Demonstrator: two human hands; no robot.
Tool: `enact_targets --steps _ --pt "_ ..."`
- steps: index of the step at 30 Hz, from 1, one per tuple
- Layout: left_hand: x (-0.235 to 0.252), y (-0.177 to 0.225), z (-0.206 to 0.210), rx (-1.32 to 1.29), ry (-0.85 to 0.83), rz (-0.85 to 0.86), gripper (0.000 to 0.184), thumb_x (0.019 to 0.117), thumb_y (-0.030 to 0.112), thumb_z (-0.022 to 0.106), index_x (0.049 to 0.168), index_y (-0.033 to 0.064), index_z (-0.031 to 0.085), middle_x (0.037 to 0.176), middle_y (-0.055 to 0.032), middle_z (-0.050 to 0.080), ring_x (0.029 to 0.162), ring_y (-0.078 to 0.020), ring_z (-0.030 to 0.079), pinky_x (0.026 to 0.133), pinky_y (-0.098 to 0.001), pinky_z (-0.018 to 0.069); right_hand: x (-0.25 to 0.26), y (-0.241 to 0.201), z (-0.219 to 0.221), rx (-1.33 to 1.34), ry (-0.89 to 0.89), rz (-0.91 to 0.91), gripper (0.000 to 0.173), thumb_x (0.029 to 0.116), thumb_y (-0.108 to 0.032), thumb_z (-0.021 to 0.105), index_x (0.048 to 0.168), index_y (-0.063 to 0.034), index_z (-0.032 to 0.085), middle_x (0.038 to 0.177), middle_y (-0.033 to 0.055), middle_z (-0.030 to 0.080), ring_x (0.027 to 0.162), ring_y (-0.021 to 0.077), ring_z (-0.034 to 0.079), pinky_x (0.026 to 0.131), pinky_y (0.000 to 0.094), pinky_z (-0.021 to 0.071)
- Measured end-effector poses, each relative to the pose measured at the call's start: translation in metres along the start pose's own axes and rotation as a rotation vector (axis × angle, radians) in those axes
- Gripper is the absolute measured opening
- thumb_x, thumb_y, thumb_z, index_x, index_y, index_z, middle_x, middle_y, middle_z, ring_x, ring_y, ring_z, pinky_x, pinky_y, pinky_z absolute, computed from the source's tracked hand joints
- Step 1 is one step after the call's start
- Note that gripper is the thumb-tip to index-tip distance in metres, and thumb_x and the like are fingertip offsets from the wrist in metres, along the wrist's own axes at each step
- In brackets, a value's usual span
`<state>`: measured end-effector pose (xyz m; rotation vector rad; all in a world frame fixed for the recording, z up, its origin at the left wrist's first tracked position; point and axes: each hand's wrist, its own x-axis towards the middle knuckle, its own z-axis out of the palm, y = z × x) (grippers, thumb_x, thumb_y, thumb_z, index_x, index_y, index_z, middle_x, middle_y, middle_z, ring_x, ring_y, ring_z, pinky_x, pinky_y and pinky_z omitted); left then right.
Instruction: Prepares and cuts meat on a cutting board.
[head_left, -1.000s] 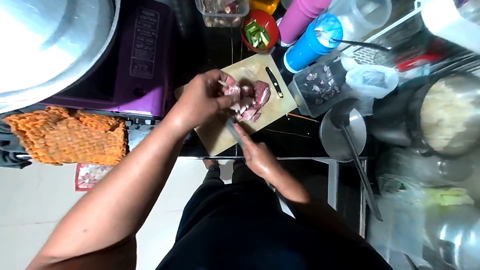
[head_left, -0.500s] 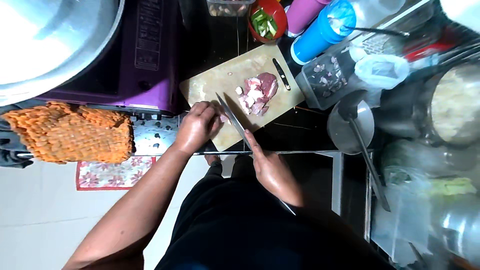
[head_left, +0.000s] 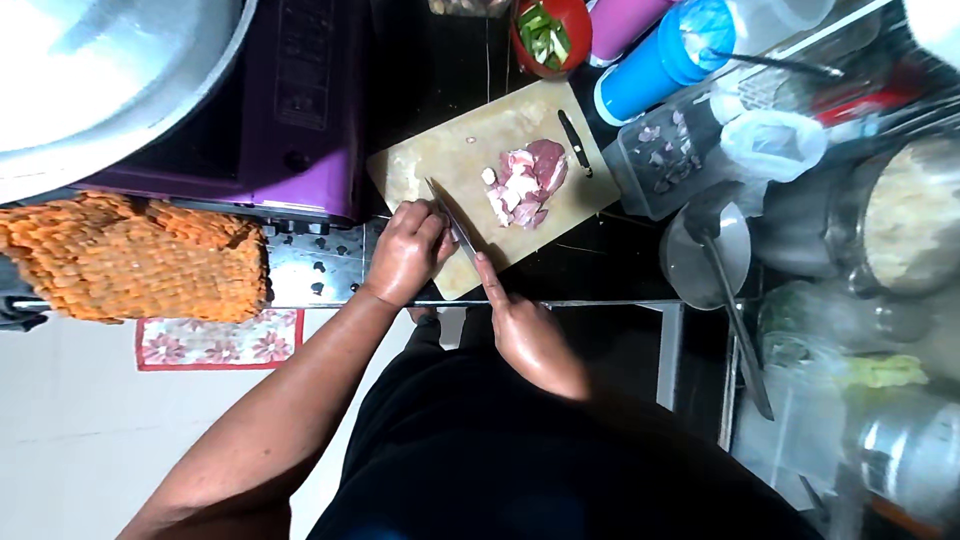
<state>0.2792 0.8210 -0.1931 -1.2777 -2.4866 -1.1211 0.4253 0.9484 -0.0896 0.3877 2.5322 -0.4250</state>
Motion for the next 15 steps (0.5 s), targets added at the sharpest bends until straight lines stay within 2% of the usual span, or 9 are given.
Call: enact_targets --steps 2,4,6,9,12,15 --pt "0.001 0.0 0.0 0.001 0.004 -0.005 0.016 0.0954 0.01 0.061 0.093 -0.0044 0.067 0.106 -0.0226 0.068 0.102 -0.0384 0.067 0.09 -0.0442 0.0553 0.019 -0.012 -0.003 -0.011 -0.038 0.033 0.08 0.1038 -0.01 0.049 0.167 -0.0265 0.004 0.088 0.0172 0.071 0.082 0.0363 0.072 0.073 0.0493 0.0568" --pt "0.003 0.001 -0.002 0.005 -0.004 -0.026 0.018 0.0952 0.01 0.062 0.096 -0.0064 0.069 0.109 -0.0241 0.069 0.104 -0.0393 0.068 0.092 -0.0448 0.0558 0.036 -0.024 -0.006 -0.022 -0.045 0.052 0.093 0.1 -0.007 0.056 0.166 -0.0294 -0.006 0.086 0.0176 0.068 0.076 0.0356 0.07 0.068 0.0487 0.0563" --pt "0.006 0.0 -0.003 0.008 -0.02 -0.051 0.018 0.0942 0.009 0.063 0.098 -0.0077 0.069 0.11 -0.0255 0.069 0.106 -0.0412 0.068 0.093 -0.0468 0.0558 0.047 -0.028 -0.008 -0.038 -0.004 0.035 0.098 0.0977 -0.004 0.058 0.166 -0.0293 -0.009 0.078 0.0149 0.066 0.07 0.034 0.069 0.063 0.0474 0.0559" --pt "0.009 0.003 -0.003 -0.001 -0.033 -0.116 0.017 0.0935 0.011 0.066 0.095 -0.0061 0.069 0.109 -0.0244 0.069 0.107 -0.0409 0.068 0.093 -0.0486 0.0556 0.048 -0.019 -0.013 -0.006 -0.014 0.034 0.098 0.0986 -0.003 0.055 0.165 -0.0331 -0.01 0.076 0.015 0.067 0.073 0.036 0.07 0.067 0.0515 0.0561" --pt "0.01 0.005 -0.002 -0.05 -0.013 -0.154 0.023 0.0934 0.014 0.064 0.103 -0.0062 0.068 0.112 -0.025 0.067 0.109 -0.0413 0.066 0.095 -0.05 0.0544 0.042 -0.008 -0.025 0.011 -0.092 0.07 0.089 0.1043 -0.009 0.05 0.165 -0.037 -0.009 0.081 0.0165 0.069 0.08 0.0371 0.071 0.072 0.0529 0.0564" --pt "0.012 0.007 0.002 -0.036 0.008 -0.131 0.023 0.0949 0.012 0.063 0.108 -0.0074 0.067 0.116 -0.026 0.066 0.109 -0.0417 0.067 0.095 -0.0496 0.0553 0.033 -0.005 -0.028 0.01 -0.124 0.077 0.088 0.105 -0.01 0.049 0.165 -0.0362 -0.01 0.083 0.0163 0.069 0.082 0.0366 0.071 0.075 0.0523 0.0566"
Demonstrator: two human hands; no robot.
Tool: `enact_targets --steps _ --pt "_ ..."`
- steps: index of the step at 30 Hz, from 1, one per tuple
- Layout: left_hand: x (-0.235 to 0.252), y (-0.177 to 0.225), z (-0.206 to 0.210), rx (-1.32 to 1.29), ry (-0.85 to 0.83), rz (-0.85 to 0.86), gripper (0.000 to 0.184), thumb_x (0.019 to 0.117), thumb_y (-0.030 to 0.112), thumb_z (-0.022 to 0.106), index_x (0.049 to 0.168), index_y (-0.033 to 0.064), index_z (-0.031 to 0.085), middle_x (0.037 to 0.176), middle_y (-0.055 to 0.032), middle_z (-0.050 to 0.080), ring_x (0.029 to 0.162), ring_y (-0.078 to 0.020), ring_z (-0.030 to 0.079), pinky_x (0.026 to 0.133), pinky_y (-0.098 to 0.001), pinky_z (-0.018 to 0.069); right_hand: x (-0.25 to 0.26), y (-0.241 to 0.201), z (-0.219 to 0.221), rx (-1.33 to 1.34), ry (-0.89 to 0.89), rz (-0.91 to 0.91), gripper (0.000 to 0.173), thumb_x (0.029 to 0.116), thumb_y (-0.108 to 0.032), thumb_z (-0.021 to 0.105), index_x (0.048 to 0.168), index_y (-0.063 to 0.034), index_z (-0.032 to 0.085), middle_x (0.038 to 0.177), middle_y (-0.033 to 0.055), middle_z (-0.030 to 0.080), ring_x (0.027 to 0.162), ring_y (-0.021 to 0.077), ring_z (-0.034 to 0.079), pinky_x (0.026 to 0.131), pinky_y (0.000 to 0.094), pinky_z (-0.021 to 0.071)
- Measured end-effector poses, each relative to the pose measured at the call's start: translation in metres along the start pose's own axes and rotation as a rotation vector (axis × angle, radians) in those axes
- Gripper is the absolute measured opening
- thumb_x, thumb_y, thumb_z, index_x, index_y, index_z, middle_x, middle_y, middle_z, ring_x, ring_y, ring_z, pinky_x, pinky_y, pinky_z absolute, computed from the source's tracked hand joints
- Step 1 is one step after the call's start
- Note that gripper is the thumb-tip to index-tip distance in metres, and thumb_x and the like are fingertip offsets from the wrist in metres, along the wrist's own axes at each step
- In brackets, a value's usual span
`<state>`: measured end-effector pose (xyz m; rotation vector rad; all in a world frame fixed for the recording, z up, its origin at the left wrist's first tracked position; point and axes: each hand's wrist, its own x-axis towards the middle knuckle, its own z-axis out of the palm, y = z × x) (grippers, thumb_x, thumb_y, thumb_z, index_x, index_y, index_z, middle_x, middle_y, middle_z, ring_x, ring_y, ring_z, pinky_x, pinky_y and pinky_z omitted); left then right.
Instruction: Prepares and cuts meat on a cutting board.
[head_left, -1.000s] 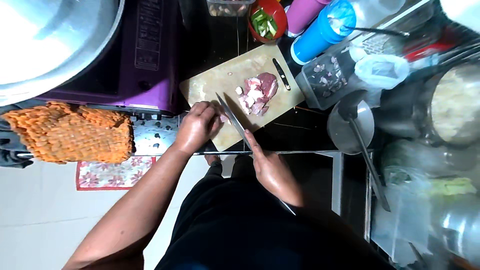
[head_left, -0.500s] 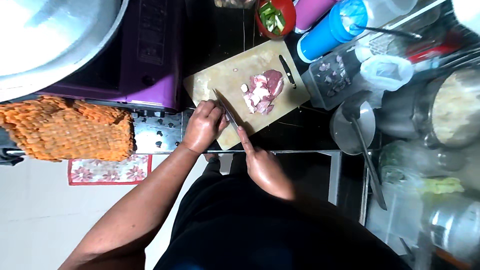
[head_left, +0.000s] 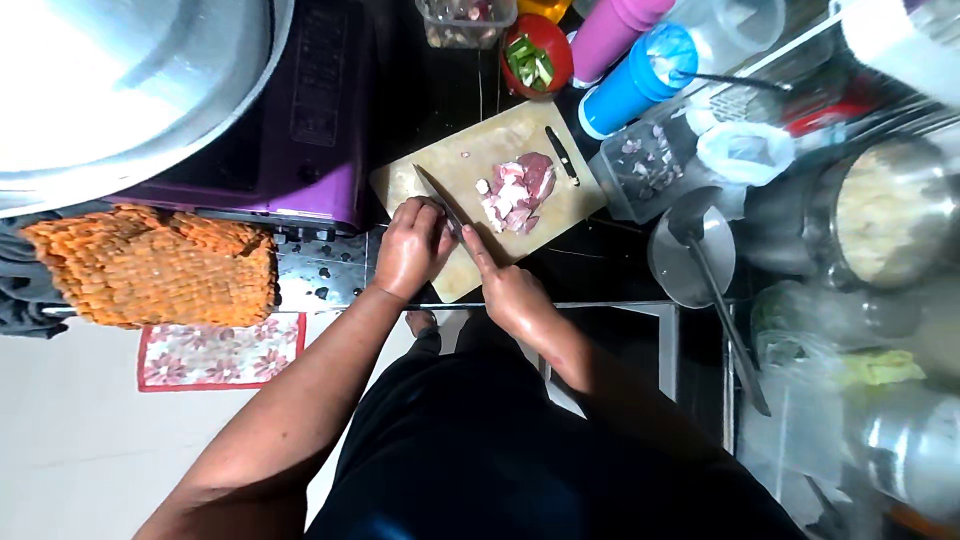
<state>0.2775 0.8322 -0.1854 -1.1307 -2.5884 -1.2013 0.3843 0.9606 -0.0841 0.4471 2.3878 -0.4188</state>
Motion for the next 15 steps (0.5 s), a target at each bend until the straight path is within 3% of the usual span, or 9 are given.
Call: enact_targets --steps 4,7,10,15 --pt "0.005 0.002 -0.002 0.059 -0.023 0.0 0.018 0.094 0.009 0.064 0.103 -0.0056 0.07 0.108 -0.0242 0.068 0.103 -0.0412 0.068 0.09 -0.0505 0.057 -0.024 0.004 0.0 -0.006 -0.077 0.017 0.085 0.1059 -0.01 0.045 0.165 -0.0333 -0.011 0.092 0.0172 0.07 0.091 0.0369 0.071 0.082 0.0514 0.0558" --pt "0.004 0.001 0.0 0.075 -0.044 0.028 0.016 0.0937 0.009 0.065 0.103 -0.0032 0.072 0.103 -0.0226 0.068 0.099 -0.0407 0.068 0.086 -0.0507 0.0567 -0.038 0.007 0.003 -0.03 -0.113 0.041 0.076 0.1081 -0.013 0.041 0.166 -0.0293 -0.005 0.096 0.0179 0.071 0.093 0.0367 0.071 0.083 0.0502 0.0561" --pt "0.006 -0.002 0.002 0.087 -0.038 0.05 0.017 0.094 0.009 0.063 0.102 -0.0036 0.072 0.103 -0.0224 0.07 0.098 -0.0398 0.069 0.086 -0.0494 0.0569 -0.025 -0.001 0.004 -0.038 -0.093 0.04 0.081 0.1058 -0.009 0.045 0.166 -0.0283 -0.006 0.096 0.0178 0.071 0.094 0.0368 0.071 0.084 0.0501 0.0557" --pt "0.01 -0.001 0.002 0.105 -0.075 0.053 0.014 0.0936 0.007 0.066 0.096 -0.005 0.072 0.103 -0.0222 0.07 0.099 -0.0401 0.069 0.087 -0.0509 0.0564 0.026 -0.016 0.005 -0.018 0.113 -0.046 0.096 0.1 -0.004 0.054 0.165 -0.0284 -0.012 0.076 0.0152 0.068 0.071 0.0354 0.071 0.065 0.051 0.0571"
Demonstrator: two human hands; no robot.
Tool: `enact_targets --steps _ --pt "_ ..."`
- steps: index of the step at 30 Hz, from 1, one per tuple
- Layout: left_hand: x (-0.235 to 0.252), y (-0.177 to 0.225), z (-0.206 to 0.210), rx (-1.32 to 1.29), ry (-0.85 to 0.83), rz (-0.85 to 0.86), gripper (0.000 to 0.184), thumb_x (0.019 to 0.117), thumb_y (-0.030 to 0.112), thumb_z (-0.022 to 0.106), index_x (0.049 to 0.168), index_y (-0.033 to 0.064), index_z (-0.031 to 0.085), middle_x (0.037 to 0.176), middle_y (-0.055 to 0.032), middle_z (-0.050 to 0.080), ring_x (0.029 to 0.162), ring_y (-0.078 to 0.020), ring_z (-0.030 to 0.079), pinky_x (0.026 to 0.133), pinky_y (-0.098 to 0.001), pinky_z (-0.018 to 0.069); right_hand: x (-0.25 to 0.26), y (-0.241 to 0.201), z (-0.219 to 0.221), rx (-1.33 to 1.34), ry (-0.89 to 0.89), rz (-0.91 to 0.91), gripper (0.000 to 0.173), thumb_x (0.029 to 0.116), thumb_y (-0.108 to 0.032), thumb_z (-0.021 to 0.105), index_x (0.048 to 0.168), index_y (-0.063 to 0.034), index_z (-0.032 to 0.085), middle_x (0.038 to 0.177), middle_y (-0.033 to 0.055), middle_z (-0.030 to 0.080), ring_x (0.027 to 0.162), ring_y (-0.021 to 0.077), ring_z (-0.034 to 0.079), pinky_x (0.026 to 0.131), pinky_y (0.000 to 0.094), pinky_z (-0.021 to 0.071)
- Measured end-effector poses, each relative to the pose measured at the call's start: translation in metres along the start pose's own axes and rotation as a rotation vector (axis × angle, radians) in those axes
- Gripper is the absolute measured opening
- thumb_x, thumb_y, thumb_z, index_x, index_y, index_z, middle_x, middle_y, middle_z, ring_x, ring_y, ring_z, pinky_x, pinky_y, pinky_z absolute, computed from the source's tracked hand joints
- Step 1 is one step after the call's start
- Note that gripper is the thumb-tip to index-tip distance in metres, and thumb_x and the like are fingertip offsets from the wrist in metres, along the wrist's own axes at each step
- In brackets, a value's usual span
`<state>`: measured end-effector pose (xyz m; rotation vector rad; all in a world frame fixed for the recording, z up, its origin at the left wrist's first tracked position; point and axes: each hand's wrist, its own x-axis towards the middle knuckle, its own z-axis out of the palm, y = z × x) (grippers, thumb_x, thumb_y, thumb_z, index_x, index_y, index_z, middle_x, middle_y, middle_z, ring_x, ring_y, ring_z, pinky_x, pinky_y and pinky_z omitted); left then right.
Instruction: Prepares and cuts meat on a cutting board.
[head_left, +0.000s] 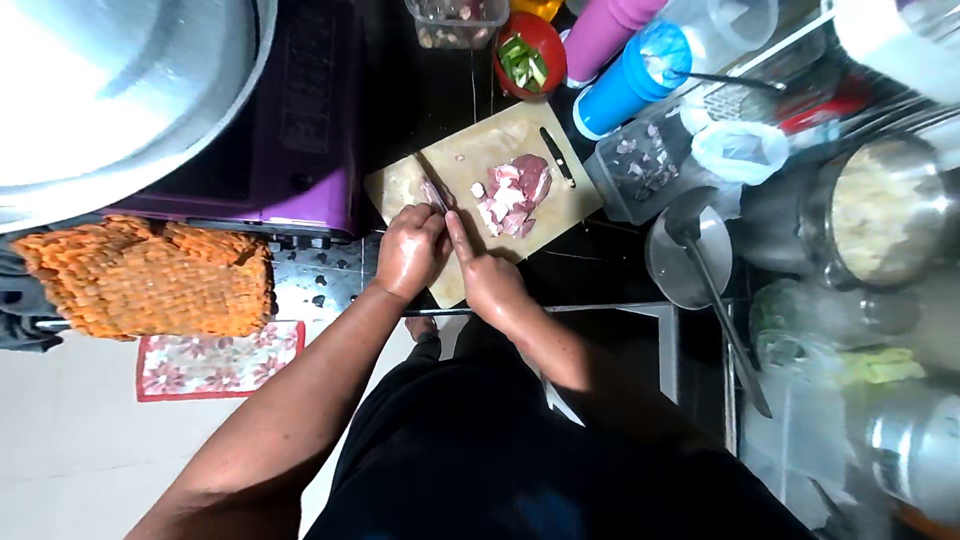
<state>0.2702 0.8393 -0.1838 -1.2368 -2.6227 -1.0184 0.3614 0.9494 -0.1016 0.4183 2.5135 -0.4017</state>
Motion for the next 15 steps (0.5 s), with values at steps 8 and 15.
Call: enact_targets --steps 8,15 --pt "-0.008 0.006 -0.013 -0.104 0.017 -0.028 0.024 0.0944 0.015 0.066 0.11 -0.003 0.07 0.118 -0.0223 0.067 0.111 -0.0386 0.066 0.096 -0.0502 0.0549 -0.032 0.041 -0.014 0.203 -0.196 -0.008 0.077 0.1087 -0.014 0.042 0.166 -0.0339 -0.005 0.1 0.0192 0.07 0.091 0.0352 0.069 0.085 0.052 0.055" --pt "-0.005 -0.004 0.002 -0.005 0.016 0.102 0.02 0.0953 0.015 0.062 0.098 -0.0009 0.074 0.103 -0.0199 0.07 0.1 -0.039 0.068 0.086 -0.0494 0.0565 -0.042 0.055 -0.015 0.319 -0.228 0.0 0.07 0.1107 -0.017 0.041 0.167 -0.031 0.001 0.097 0.0187 0.068 0.081 0.0292 0.066 0.08 0.0448 0.0549"
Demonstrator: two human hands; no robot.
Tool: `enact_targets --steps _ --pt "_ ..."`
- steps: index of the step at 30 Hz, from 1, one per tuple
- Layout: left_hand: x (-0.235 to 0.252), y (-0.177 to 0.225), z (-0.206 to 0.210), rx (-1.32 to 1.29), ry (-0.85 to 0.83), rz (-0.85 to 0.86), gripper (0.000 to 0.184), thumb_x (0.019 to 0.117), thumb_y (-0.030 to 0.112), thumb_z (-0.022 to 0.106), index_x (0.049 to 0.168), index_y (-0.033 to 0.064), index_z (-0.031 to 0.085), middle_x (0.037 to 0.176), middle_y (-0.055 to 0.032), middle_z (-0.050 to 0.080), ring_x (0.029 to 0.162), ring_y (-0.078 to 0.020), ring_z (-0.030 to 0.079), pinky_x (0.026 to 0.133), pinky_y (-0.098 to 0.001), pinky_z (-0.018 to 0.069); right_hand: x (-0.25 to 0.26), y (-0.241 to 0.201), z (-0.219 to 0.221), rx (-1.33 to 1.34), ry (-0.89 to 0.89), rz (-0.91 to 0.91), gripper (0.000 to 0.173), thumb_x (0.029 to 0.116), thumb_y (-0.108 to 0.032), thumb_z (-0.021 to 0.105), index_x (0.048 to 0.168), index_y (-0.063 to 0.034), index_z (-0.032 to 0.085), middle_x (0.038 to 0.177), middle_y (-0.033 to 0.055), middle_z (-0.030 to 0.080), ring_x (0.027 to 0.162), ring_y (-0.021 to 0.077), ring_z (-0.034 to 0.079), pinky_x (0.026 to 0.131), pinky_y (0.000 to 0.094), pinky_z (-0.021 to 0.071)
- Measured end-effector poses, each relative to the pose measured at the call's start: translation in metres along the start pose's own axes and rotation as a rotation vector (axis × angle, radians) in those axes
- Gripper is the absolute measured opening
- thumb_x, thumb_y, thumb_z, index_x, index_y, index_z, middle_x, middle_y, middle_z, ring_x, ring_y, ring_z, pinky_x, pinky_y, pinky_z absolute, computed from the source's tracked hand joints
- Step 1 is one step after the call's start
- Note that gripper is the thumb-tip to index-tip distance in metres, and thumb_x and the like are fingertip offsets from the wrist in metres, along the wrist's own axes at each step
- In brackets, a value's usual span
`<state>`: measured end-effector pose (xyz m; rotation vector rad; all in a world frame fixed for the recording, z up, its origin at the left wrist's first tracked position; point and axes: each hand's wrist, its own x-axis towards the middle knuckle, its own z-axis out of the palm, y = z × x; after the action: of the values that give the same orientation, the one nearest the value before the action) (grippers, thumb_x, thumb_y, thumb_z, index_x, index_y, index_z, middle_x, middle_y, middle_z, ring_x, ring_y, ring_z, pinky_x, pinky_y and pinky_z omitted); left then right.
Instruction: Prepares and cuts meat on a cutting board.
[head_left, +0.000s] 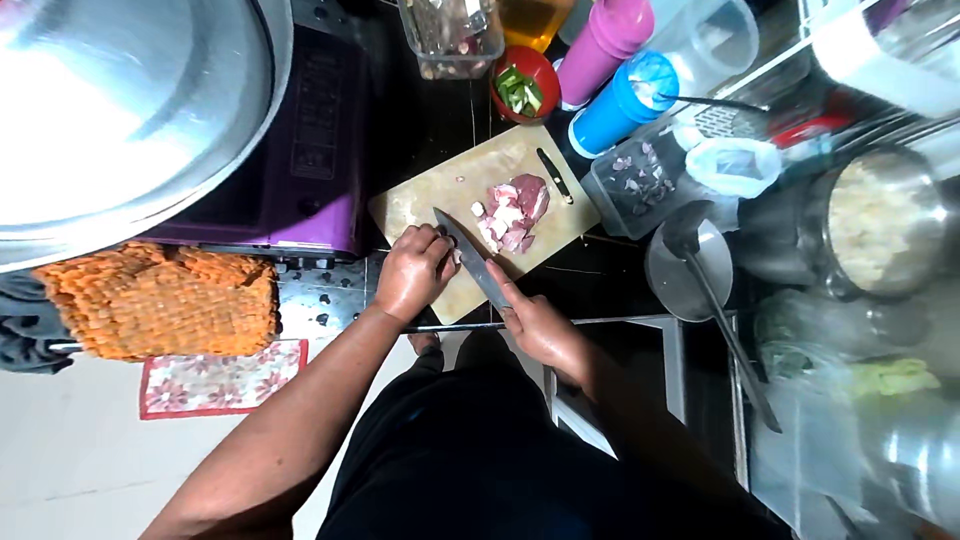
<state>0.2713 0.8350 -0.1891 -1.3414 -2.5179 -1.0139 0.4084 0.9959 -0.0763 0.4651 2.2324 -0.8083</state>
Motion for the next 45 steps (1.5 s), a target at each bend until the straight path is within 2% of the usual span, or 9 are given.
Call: enact_targets --steps 7,15,19,21,26,31,38,42,45 --pt "0.0 -0.005 0.001 -0.014 -0.036 0.025 0.023 0.098 0.018 0.059 0.1 -0.0008 0.073 0.106 -0.0194 0.07 0.1 -0.0384 0.067 0.087 -0.0487 0.0558 -0.017 -0.023 0.018 -0.342 0.04 0.114 0.074 0.1065 -0.01 0.04 0.167 -0.0288 0.002 0.094 0.0172 0.071 0.089 0.0366 0.072 0.078 0.0501 0.0572" --pt "0.005 -0.003 0.0 -0.013 -0.021 -0.001 0.019 0.0962 0.013 0.063 0.093 -0.0036 0.071 0.099 -0.02 0.069 0.097 -0.0386 0.067 0.086 -0.0476 0.0559 0.052 -0.045 0.012 -0.282 0.211 0.011 0.093 0.1022 -0.004 0.05 0.165 -0.0325 -0.013 0.08 0.0172 0.069 0.076 0.0375 0.071 0.071 0.0536 0.0572" --pt "0.005 -0.002 -0.001 -0.011 -0.017 -0.031 0.014 0.0955 0.009 0.062 0.093 -0.0021 0.07 0.099 -0.0195 0.07 0.097 -0.0378 0.068 0.086 -0.0477 0.0562 0.041 -0.015 0.007 -0.136 0.164 -0.057 0.088 0.1042 -0.007 0.05 0.165 -0.0371 -0.007 0.09 0.0202 0.07 0.083 0.0388 0.07 0.078 0.0575 0.0563" --pt "0.007 -0.001 -0.005 -0.046 -0.033 -0.064 0.013 0.0953 0.009 0.065 0.095 -0.0027 0.071 0.101 -0.0204 0.07 0.099 -0.0386 0.068 0.088 -0.049 0.056 0.024 0.004 0.002 0.018 0.109 -0.075 0.076 0.1082 -0.013 0.048 0.166 -0.0371 0.004 0.094 0.0205 0.069 0.079 0.0334 0.067 0.078 0.0507 0.0554" --pt "0.016 0.001 -0.018 -0.132 -0.125 -0.114 0.025 0.0932 0.009 0.072 0.112 -0.0055 0.064 0.116 -0.0261 0.064 0.111 -0.0454 0.063 0.095 -0.0556 0.0539 0.001 0.037 -0.005 0.585 0.025 -0.091 0.066 0.1106 -0.018 0.044 0.166 -0.0347 0.012 0.068 0.002 0.049 0.046 0.0094 0.045 0.043 0.0249 0.0423" --pt "0.032 -0.009 -0.02 -0.16 -0.261 0.108 0.032 0.1014 0.013 0.058 0.131 0.0091 0.066 0.143 -0.0107 0.06 0.131 -0.0352 0.056 0.108 -0.0553 0.0448 -0.001 0.045 -0.006 0.947 0.024 -0.204 0.07 0.1088 -0.011 0.043 0.166 -0.0343 0.01 0.066 0.0012 0.047 0.042 0.0074 0.043 0.04 0.0216 0.0421" --pt "0.034 -0.016 -0.018 -0.128 -0.324 0.175 0.026 0.1028 0.024 0.057 0.116 0.0087 0.074 0.121 -0.0113 0.072 0.122 -0.0357 0.063 0.104 -0.0528 0.0497 -0.002 0.044 -0.008 0.906 0.116 -0.159 0.069 0.1089 -0.01 0.043 0.166 -0.0356 0.013 0.067 0.0022 0.047 0.042 0.0089 0.043 0.04 0.0232 0.0426" --pt "0.024 0.003 -0.019 -0.131 -0.303 0.003 0.026 0.1003 0.022 0.062 0.113 0.0009 0.072 0.116 -0.0194 0.071 0.114 -0.0386 0.067 0.097 -0.0545 0.0548 -0.005 0.043 -0.005 0.474 0.227 -0.034 0.067 0.1105 -0.017 0.045 0.166 -0.0342 0.011 0.074 0.0063 0.053 0.051 0.0137 0.05 0.048 0.0294 0.0469" --pt "0.017 0.015 -0.021 -0.128 -0.24 -0.1 0.023 0.0978 0.014 0.068 0.115 -0.0016 0.069 0.113 -0.0223 0.067 0.099 -0.0383 0.07 0.084 -0.0544 0.0591 -0.011 0.035 0.001 0.085 0.233 0.006 0.068 0.11 -0.019 0.044 0.167 -0.0302 0.01 0.093 0.0189 0.07 0.081 0.0311 0.068 0.08 0.0476 0.0551"
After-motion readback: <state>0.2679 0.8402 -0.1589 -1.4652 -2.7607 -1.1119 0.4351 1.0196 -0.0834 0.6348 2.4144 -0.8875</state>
